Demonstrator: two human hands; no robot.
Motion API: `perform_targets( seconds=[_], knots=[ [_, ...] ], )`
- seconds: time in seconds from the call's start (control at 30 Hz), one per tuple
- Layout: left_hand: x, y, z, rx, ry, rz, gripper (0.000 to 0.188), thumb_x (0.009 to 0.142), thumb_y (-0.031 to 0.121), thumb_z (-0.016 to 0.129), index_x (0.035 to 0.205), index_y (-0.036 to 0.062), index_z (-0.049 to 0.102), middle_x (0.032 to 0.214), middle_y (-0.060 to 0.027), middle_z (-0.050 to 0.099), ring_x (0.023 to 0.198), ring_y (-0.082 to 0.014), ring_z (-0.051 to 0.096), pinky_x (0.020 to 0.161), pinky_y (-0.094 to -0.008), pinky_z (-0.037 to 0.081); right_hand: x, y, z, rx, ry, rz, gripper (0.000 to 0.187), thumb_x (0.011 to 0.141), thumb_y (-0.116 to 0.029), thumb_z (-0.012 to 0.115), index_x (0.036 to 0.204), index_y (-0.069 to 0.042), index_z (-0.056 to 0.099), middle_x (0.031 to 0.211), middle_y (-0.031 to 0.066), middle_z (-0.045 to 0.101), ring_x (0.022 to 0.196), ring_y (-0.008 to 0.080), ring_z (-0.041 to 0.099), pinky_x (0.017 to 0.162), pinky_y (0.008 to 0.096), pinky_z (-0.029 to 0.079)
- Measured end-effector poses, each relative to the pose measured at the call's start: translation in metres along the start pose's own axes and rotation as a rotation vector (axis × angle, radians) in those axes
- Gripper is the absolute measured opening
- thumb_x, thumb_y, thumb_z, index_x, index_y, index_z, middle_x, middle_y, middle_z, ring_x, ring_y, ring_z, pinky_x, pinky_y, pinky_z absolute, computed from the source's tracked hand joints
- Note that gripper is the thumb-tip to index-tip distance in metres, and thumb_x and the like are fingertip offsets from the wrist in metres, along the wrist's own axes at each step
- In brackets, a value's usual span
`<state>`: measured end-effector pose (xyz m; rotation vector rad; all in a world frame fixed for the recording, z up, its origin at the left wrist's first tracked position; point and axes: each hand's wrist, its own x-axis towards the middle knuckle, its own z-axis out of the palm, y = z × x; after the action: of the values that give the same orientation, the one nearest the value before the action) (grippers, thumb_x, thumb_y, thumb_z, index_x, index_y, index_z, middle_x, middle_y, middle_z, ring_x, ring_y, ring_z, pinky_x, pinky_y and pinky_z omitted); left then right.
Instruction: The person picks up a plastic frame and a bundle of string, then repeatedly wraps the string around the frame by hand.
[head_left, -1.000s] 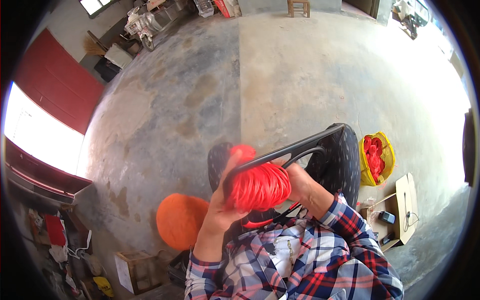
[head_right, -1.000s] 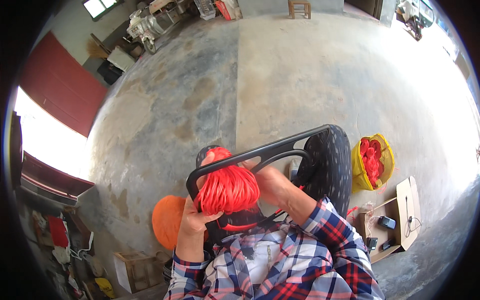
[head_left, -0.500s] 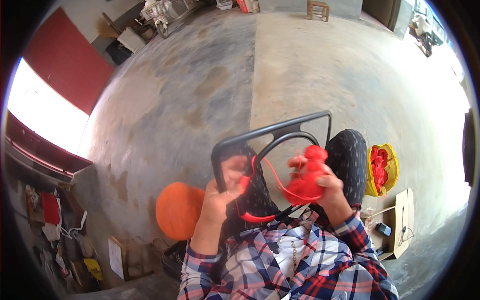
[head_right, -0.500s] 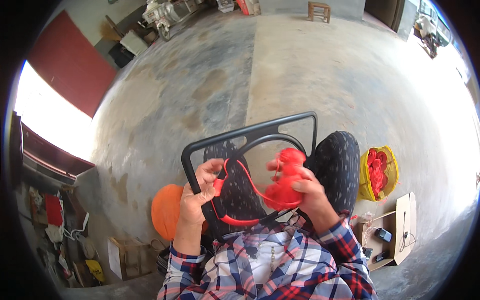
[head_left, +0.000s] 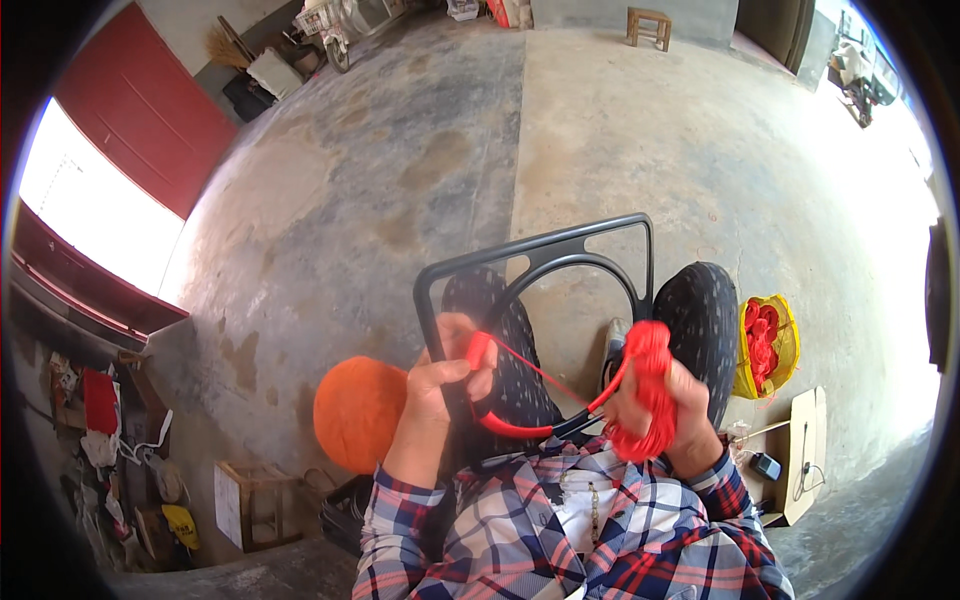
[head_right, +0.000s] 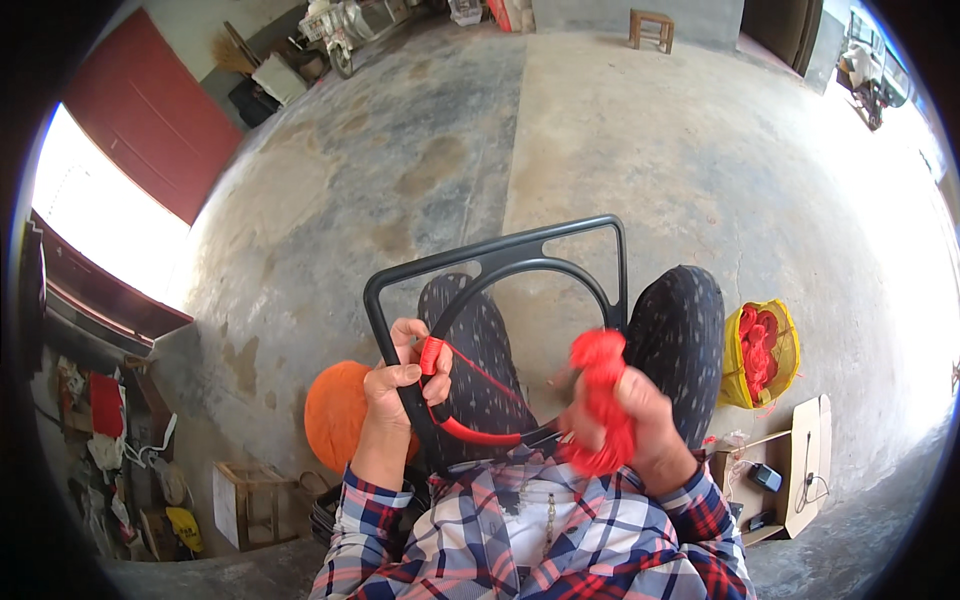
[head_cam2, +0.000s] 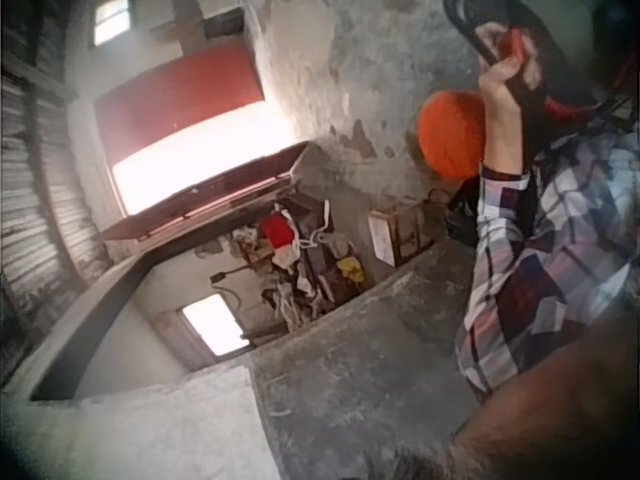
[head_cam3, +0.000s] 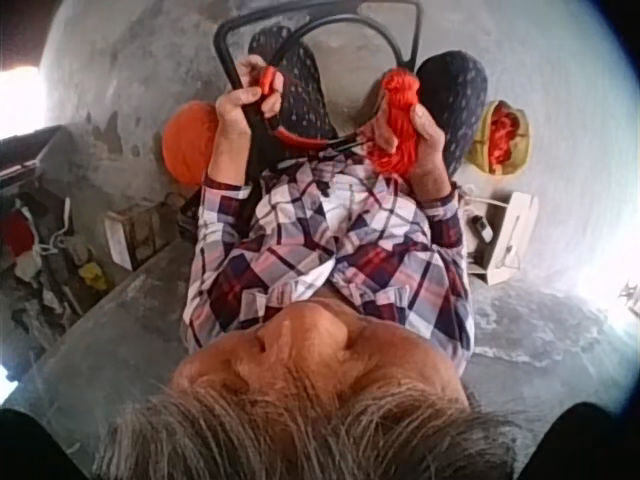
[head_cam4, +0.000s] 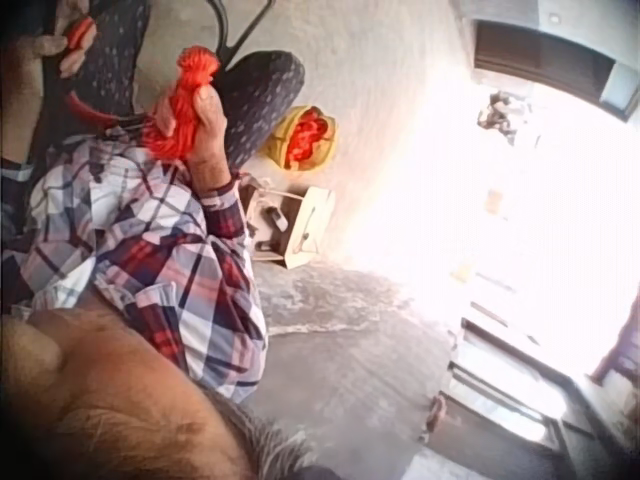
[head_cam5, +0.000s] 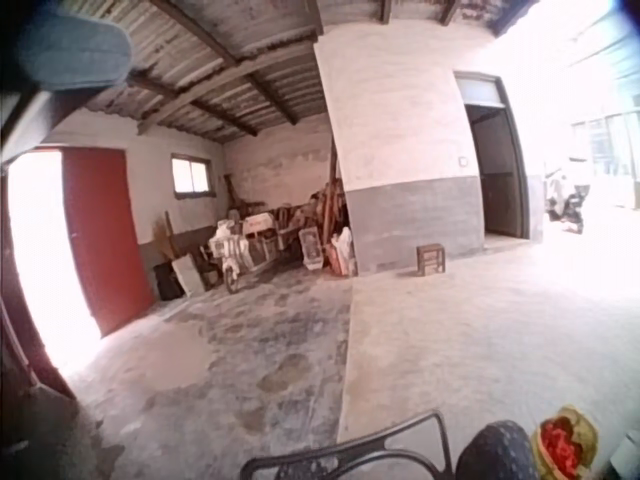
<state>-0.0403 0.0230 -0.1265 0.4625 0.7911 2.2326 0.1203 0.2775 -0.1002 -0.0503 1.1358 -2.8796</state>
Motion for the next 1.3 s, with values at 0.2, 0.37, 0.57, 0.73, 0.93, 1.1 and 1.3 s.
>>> perform_targets(
  seconds=[0.2, 0.37, 0.57, 0.73, 0.93, 1.1, 1.3],
  knots=[
    [-0.001, 0.0, 0.021, 0.137, -0.004, 0.114, 0.049, 0.084, 0.034, 0.063, 0.118, 0.0004, 0.054, 0.098, -0.0246, 0.059, 0.059, -0.0196, 0.054, 0.049, -0.0289, 0.039, 0.032, 0.003, -0.021, 0.297, 0.42, 0.078, 0.038, 0.093, -0.024, 0.053, 0.121, 0.001, 0.051, 0.089, 0.0119, 0.062, 0.083, 0.0229, 0.062, 0.081, 0.0381, 0.05],
    [-0.006, -0.003, 0.053, -0.057, 0.115, -0.035, 0.062, 0.087, 0.053, 0.052, 0.118, -0.0002, 0.055, 0.091, -0.0176, 0.061, 0.06, -0.0185, 0.052, 0.049, -0.0269, 0.035, 0.042, -0.019, 0.036, -0.171, -0.061, 0.128, 0.052, 0.086, -0.002, 0.062, 0.134, 0.002, 0.043, 0.108, 0.0113, 0.065, 0.096, 0.015, 0.061, 0.087, 0.0303, 0.048],
    [0.002, -0.026, 0.086, 0.159, 0.389, 0.008, 0.028, 0.098, 0.028, 0.052, 0.104, 0.0023, 0.062, 0.077, -0.0038, 0.058, 0.056, -0.0129, 0.049, 0.046, -0.0237, 0.032, 0.078, -0.002, 0.05, -0.6, 0.095, -0.111, 0.029, 0.084, -0.005, 0.069, 0.109, 0.002, 0.057, 0.091, 0.0047, 0.066, 0.083, 0.0068, 0.059, 0.073, 0.0227, 0.049],
    [-0.007, -0.018, 0.076, 0.007, 0.21, -0.073, 0.029, 0.094, 0.026, 0.057, 0.105, 0.0006, 0.063, 0.083, -0.005, 0.06, 0.065, -0.0145, 0.055, 0.052, -0.025, 0.038, 0.073, 0.018, 0.004, 0.259, -0.103, 0.093, 0.018, 0.088, -0.013, 0.063, 0.099, 0.001, 0.061, 0.092, 0.009, 0.068, 0.087, 0.0177, 0.064, 0.082, 0.0318, 0.051],
    [-0.01, -0.023, 0.094, -0.077, 0.239, -0.194, 0.04, 0.087, 0.026, 0.063, 0.114, -0.0041, 0.062, 0.109, -0.0124, 0.066, 0.098, -0.0196, 0.064, 0.086, -0.0302, 0.049, 0.072, 0.02, 0.017, 0.363, -0.241, 0.262, 0.062, 0.075, -0.029, 0.073, 0.124, 0.004, 0.053, 0.125, 0.0187, 0.056, 0.112, 0.029, 0.058, 0.099, 0.0403, 0.044],
    [-0.009, -0.019, 0.085, 0.109, 0.127, -0.227, 0.047, 0.091, 0.039, 0.057, 0.107, -0.0053, 0.061, 0.094, -0.0112, 0.064, 0.077, -0.0155, 0.06, 0.065, -0.0269, 0.047, 0.085, 0.02, 0.003, 0.345, -0.071, 0.105, 0.053, 0.08, -0.024, 0.069, 0.124, 0.003, 0.054, 0.119, 0.0164, 0.06, 0.113, 0.0266, 0.058, 0.104, 0.0406, 0.039],
    [-0.006, -0.011, 0.044, 0.082, 0.106, -0.102, 0.04, 0.092, 0.036, 0.059, 0.103, -0.0028, 0.057, 0.081, -0.0159, 0.058, 0.051, -0.0167, 0.049, 0.038, -0.0269, 0.033, 0.06, 0.017, -0.038, 0.162, 0.08, -0.084, 0.048, 0.084, -0.031, 0.06, 0.115, 0.005, 0.056, 0.117, 0.0162, 0.06, 0.109, 0.0296, 0.058, 0.101, 0.0411, 0.041]
  ],
)
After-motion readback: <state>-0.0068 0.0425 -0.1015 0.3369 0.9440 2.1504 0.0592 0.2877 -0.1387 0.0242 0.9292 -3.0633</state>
